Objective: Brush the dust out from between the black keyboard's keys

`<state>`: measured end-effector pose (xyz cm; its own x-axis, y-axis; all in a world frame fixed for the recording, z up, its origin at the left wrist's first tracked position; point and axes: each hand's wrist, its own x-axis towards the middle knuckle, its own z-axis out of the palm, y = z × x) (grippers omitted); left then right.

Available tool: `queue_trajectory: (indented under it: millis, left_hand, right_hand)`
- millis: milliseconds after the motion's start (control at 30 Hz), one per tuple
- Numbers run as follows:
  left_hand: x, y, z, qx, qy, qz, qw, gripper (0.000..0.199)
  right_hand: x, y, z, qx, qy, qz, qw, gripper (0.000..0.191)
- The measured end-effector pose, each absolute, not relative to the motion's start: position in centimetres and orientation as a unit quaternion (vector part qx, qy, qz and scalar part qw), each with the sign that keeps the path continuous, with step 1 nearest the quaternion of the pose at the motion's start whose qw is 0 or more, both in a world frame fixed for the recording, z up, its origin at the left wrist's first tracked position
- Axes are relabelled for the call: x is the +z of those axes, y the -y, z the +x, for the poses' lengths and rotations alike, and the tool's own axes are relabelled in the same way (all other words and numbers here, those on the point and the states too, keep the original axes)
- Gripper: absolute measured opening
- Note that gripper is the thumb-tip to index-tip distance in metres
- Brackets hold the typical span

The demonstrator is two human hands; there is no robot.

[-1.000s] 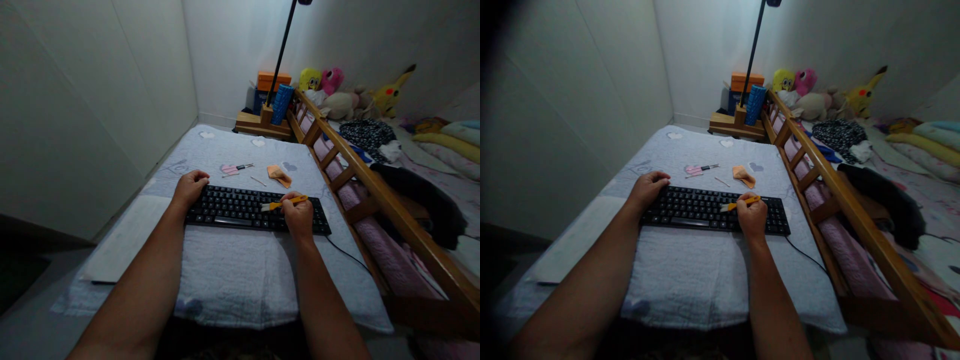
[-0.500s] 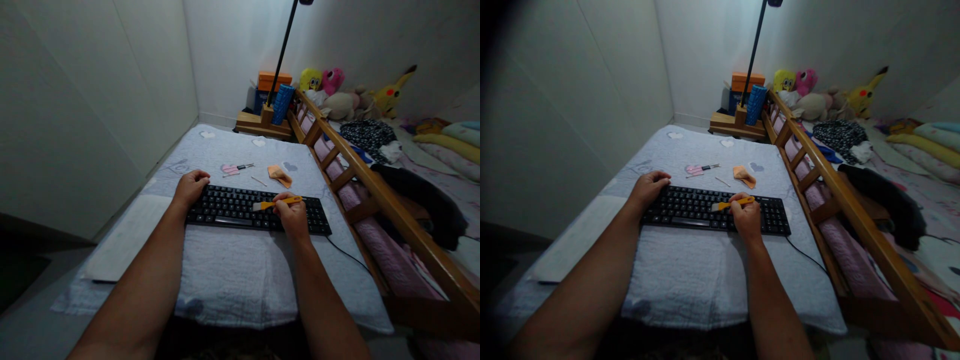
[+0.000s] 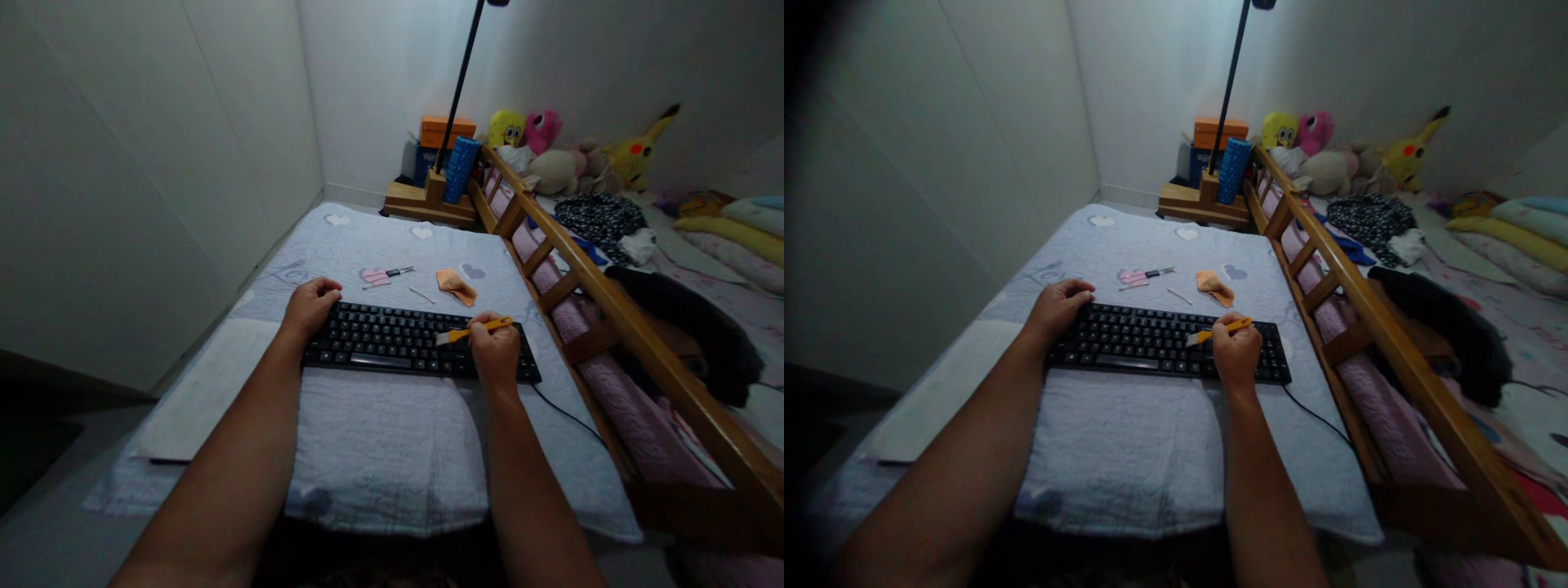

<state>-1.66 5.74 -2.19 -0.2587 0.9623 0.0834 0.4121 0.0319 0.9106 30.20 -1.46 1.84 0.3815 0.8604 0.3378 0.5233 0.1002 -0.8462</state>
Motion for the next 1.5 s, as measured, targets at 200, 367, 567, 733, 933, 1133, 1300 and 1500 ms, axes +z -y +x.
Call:
queue_trajectory:
  millis: [200,367,567,733,933,1133,1300,1500]
  left_hand:
    - [-2.2,-5.7,-1.7,0.448,-0.655,0.530,0.301,0.030]
    - [-2.0,-5.6,-1.6,0.446,-0.655,0.532,0.299,0.028]
    - [-1.9,-5.6,-1.5,0.448,-0.656,0.528,0.300,0.026]
    - [-2.0,-5.7,-1.5,0.447,-0.660,0.523,0.302,0.026]
    - [-1.9,-5.6,-1.4,0.455,-0.655,0.517,0.310,0.026]
    - [-1.7,-5.5,-1.4,0.450,-0.657,0.521,0.308,0.026]
    - [-2.1,-5.7,-1.6,0.451,-0.654,0.525,0.306,0.026]
    - [-2.6,-5.9,-1.8,0.453,-0.650,0.529,0.303,0.027]
  right_hand:
    - [1.7,1.7,29.6,0.248,0.532,-0.605,0.538,0.013]
    - [1.5,2.0,28.4,0.342,0.579,-0.550,0.495,0.015]
    - [1.7,1.9,28.6,0.297,0.576,-0.587,0.486,0.013]
    - [1.9,1.6,29.5,0.233,0.562,-0.616,0.500,0.014]
    - [1.6,1.4,30.3,0.153,0.552,-0.643,0.508,0.015]
    - [1.7,1.4,30.5,0.112,0.528,-0.651,0.534,0.013]
    - [1.4,1.6,29.7,0.222,0.538,-0.601,0.548,0.012]
    - [1.2,1.7,28.6,0.363,0.586,-0.537,0.486,0.015]
